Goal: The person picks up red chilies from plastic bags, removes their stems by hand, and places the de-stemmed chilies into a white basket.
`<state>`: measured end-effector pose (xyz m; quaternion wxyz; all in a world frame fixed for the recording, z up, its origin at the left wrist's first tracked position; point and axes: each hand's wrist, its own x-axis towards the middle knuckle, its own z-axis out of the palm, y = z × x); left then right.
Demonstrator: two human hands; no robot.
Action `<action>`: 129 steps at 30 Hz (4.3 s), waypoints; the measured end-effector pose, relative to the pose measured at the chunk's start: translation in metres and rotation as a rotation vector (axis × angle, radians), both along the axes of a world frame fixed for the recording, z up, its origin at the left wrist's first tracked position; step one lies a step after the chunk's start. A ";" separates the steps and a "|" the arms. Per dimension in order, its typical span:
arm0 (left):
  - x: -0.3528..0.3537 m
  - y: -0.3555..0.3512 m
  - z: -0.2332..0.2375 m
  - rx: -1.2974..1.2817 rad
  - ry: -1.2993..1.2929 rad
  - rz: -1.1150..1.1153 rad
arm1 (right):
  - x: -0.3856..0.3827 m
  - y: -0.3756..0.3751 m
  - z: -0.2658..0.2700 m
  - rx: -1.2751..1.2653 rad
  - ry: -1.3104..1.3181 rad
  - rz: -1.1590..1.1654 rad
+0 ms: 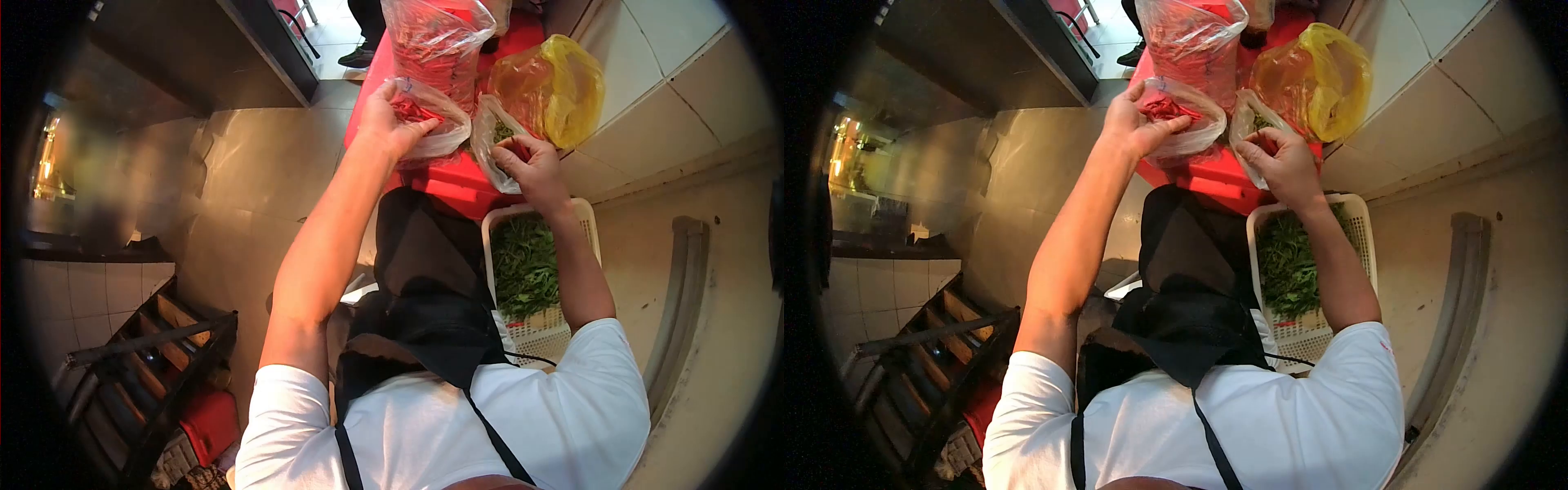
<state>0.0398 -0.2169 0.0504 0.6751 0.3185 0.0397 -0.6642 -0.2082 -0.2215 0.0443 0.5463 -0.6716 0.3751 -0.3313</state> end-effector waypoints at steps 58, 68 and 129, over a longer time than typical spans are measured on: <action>0.000 0.167 -0.019 -0.123 -1.088 0.271 | 0.087 0.067 0.011 -0.172 -0.091 0.066; -0.001 0.172 -0.005 -0.344 -0.939 -0.089 | 0.090 0.079 0.019 0.100 -0.171 0.378; 0.046 0.316 -0.010 -0.056 -0.670 0.156 | 0.188 0.153 0.003 0.872 -0.171 0.740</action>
